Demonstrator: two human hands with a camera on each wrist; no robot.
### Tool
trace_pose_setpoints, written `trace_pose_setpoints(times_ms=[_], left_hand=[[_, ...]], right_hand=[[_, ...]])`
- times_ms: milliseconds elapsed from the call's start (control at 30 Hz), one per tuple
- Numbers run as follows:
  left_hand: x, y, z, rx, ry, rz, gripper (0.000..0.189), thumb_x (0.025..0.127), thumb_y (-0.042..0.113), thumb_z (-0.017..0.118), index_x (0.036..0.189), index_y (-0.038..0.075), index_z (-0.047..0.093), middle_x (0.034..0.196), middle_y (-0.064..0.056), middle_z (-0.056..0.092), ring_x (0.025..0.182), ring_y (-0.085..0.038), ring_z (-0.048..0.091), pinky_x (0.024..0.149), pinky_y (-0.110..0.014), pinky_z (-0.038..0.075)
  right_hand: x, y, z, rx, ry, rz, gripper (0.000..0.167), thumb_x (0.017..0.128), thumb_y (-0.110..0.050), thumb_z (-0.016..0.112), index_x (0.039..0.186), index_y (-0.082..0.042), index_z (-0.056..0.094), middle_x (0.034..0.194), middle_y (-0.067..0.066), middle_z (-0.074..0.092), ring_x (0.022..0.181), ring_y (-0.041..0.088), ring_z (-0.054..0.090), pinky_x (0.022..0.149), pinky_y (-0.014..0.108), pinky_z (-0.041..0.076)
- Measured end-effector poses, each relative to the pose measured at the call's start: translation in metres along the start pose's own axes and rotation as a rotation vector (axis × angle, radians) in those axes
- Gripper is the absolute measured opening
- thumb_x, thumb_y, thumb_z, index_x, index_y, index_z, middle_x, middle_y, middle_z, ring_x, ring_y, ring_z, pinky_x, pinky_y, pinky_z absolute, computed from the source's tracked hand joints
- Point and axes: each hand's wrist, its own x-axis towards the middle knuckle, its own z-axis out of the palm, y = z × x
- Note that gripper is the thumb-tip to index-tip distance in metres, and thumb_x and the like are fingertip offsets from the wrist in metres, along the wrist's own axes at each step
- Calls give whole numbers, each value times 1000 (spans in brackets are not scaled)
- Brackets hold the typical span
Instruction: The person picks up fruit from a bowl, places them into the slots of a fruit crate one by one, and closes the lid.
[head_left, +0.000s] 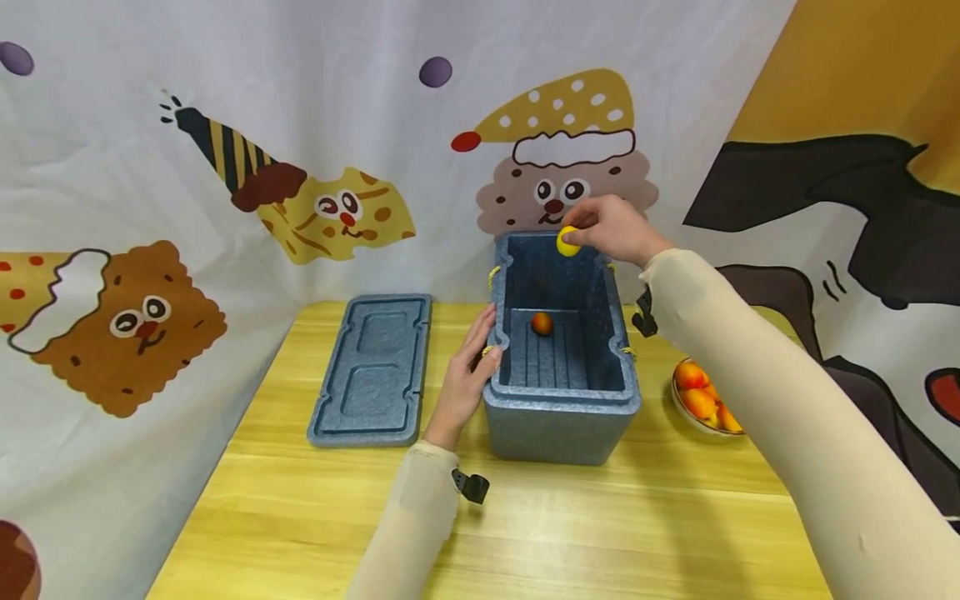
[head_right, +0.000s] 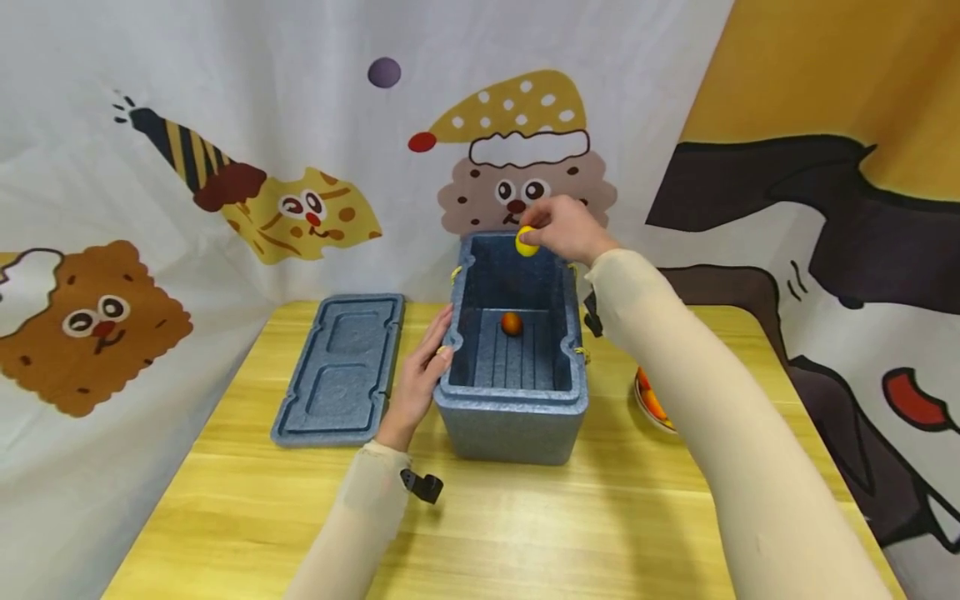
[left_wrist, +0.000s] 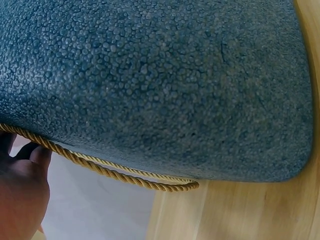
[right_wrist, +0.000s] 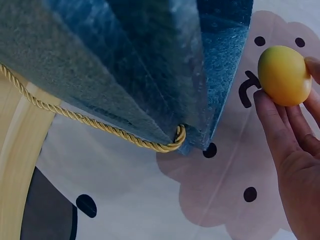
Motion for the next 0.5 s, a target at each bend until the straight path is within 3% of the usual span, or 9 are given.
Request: trace_pose_setpoints(times_ms=[500], left_hand=[[2, -1, 1, -7, -7, 16, 50, 97, -6, 46, 144, -16, 32, 155, -27, 24, 145, -37, 20, 114, -38, 23]], right_hand=[[4, 8, -1, -17, -7, 30, 37, 96, -18, 64, 127, 1, 61, 122, 16, 61, 109, 32, 56, 95, 48, 45]])
